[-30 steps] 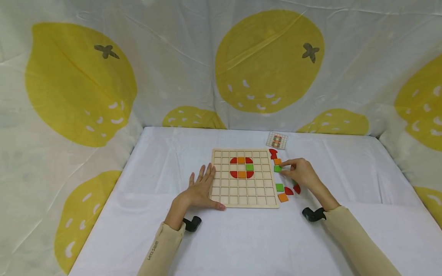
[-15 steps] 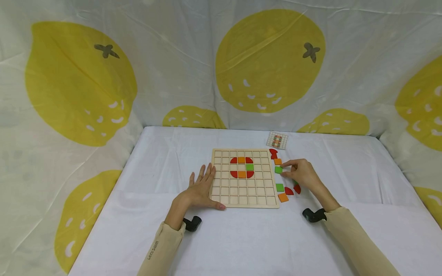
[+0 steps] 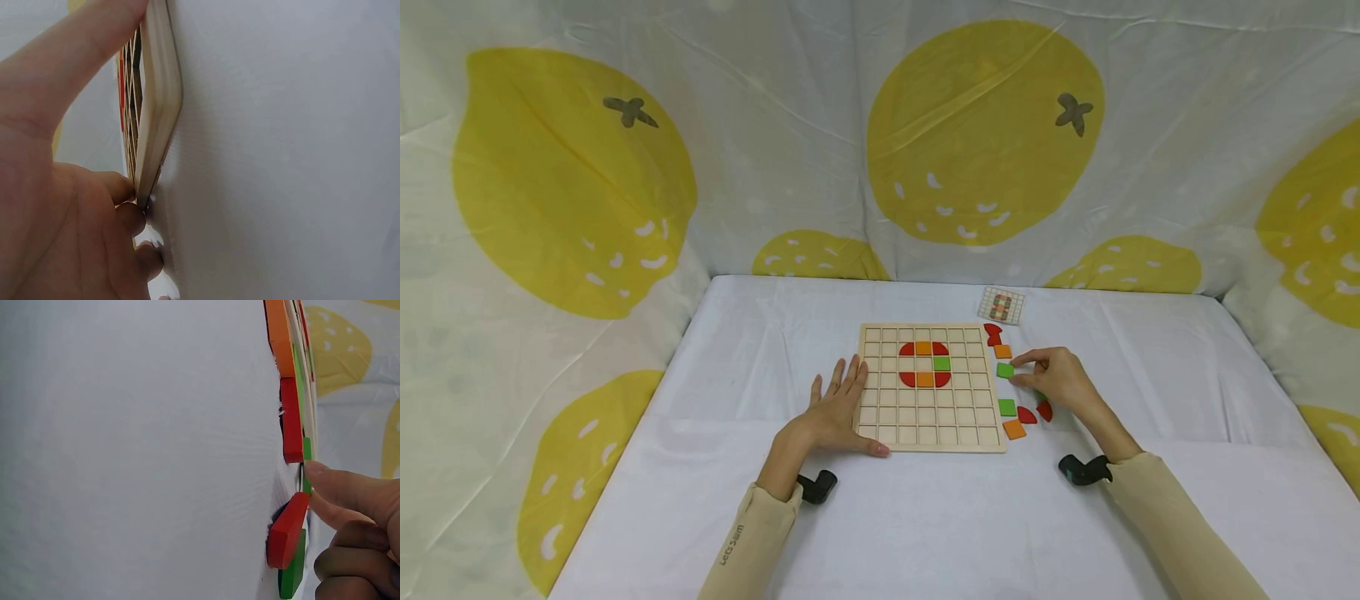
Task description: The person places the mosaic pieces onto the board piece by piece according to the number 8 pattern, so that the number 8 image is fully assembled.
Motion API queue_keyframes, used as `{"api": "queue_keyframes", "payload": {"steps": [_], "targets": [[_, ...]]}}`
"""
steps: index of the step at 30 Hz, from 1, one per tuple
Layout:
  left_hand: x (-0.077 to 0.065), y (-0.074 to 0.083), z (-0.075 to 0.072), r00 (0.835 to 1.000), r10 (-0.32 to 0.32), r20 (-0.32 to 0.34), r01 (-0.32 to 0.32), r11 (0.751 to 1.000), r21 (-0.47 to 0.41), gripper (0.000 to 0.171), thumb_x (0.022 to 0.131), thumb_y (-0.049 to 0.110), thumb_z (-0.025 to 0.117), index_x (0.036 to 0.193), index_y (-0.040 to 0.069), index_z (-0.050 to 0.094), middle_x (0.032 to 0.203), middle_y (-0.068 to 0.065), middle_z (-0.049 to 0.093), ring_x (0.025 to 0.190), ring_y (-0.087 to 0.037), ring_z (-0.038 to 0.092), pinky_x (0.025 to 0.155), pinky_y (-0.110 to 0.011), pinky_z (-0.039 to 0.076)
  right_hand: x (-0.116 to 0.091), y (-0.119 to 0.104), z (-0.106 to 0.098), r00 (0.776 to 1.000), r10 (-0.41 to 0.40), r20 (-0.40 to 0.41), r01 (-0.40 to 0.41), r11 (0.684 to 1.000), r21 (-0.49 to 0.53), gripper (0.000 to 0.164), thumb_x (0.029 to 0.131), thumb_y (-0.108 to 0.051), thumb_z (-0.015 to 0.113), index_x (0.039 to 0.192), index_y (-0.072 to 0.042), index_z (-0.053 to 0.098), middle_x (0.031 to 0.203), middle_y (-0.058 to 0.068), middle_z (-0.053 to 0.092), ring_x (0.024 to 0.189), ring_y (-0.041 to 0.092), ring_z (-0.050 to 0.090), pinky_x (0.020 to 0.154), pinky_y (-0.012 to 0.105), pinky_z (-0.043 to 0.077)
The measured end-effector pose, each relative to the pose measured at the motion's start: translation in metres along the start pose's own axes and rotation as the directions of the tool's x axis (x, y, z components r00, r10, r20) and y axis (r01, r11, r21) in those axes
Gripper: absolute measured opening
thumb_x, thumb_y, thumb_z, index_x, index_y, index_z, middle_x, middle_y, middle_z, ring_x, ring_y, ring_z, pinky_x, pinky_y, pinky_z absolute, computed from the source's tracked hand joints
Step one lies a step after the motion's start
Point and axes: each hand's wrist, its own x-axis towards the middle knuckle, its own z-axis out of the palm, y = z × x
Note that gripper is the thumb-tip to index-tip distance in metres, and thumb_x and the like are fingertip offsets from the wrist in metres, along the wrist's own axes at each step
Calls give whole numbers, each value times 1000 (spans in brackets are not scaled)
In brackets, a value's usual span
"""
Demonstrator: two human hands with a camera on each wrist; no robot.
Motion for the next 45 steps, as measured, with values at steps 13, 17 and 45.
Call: {"api": "queue_keyframes", "payload": {"steps": [13,17,45], "targets": [[-3,-1,-1,1000,-6,1,6,1000,3,142,73,61,88,165,3,-4,174,-13,-14,161,-37,-16,125,-69,-8,3,-13,4,999,-29,-25,30,997,66,34,91,-19,81,119,-2,75,68,2,42,59,19,40,50,24,27],[-3,-2,-1,1000,-10,3,10,1000,6,142,73,61,87,165,3,-4,174,-13,-14,161,-37,-17,125,-69,-8,6,-27,12,997,-72,-11,73,992,102,34,89,-19,83,118,-3,76,69,1,40,61,17,37,51,24,25],[-2,0,-1,1000,-7,4,7,1000,26,141,74,63,86,166,3,-4,174,-12,-15,162,-36,-16,126,-68,-6,33,-96,75,981,-177,79,165,977,136,24,87,-19,85,107,-7,81,57,-3,37,53,13,36,52,24,28]]}}
